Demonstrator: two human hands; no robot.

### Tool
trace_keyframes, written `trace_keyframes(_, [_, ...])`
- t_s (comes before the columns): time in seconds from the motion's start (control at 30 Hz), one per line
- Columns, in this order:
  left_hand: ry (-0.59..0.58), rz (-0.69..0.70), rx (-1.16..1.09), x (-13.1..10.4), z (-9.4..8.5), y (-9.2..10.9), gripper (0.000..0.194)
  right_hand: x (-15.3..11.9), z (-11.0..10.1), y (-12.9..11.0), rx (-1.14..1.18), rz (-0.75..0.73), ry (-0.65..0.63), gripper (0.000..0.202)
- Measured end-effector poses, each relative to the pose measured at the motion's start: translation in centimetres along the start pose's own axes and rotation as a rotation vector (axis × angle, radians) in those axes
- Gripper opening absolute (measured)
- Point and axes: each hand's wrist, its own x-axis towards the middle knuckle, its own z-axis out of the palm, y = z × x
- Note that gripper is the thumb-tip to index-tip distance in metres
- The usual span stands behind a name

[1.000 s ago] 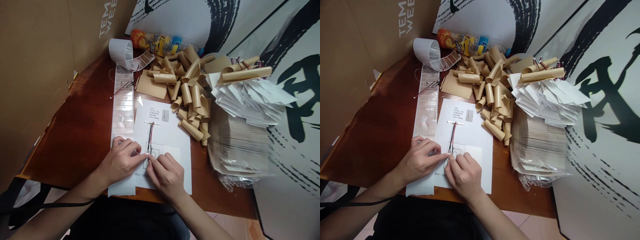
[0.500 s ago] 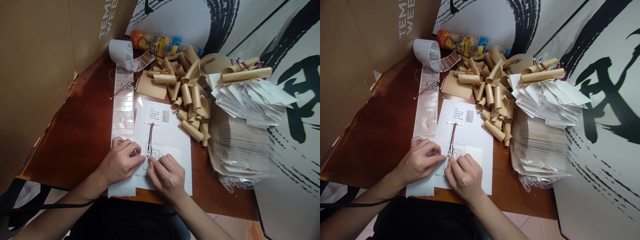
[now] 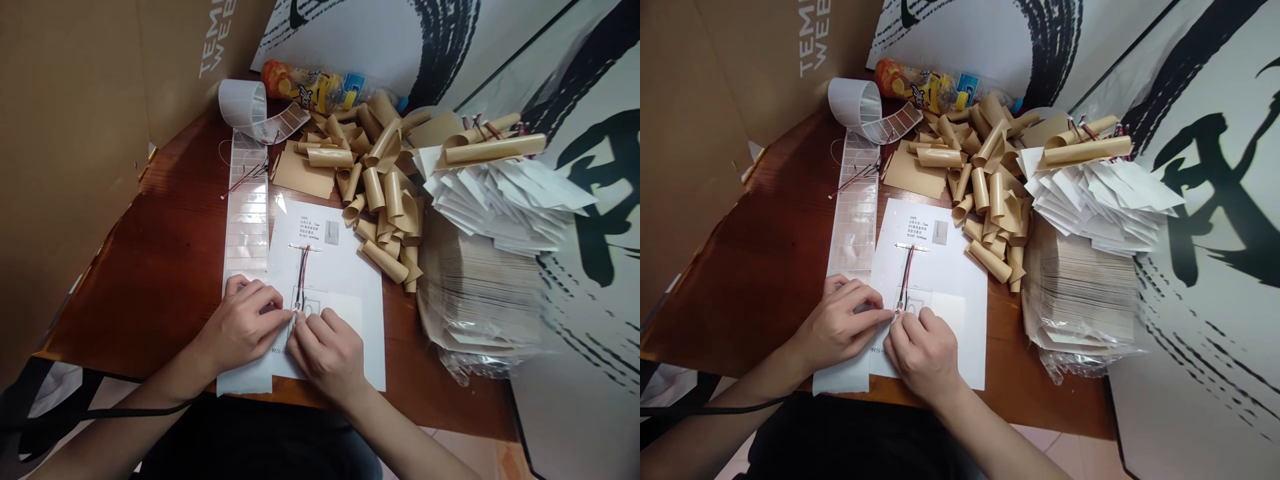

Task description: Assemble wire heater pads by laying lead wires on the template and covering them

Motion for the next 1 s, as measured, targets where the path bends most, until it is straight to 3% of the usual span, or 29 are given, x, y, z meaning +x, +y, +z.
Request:
trace_keyframes(0.2, [-0.015, -0.037, -0.022, -0.10, -0.15, -0.03, 0.018, -0.43, 0.11, 0.03, 0.066, 0.008, 0.078, 0.009])
trace_keyframes(0.43, [-0.062, -0.015, 0.007, -0.14, 0.04, 0.14, 0.023, -0.35, -0.13, 0.13, 0.077, 0.023, 0.068, 0.009])
trace_keyframes(0.63, [-0.103, -0.014, 0.049, -0.35, 0.38, 0.13, 0.027, -0.41, -0.06, 0.28, 0.051, 0.146, 0.053, 0.021])
trace_keyframes(1.0, [-0.008, -0.012, 0.037, -0.11, 0.12, 0.18, 0.020, -0.30, -0.17, 0.26, 0.062, 0.153, 0.067, 0.020])
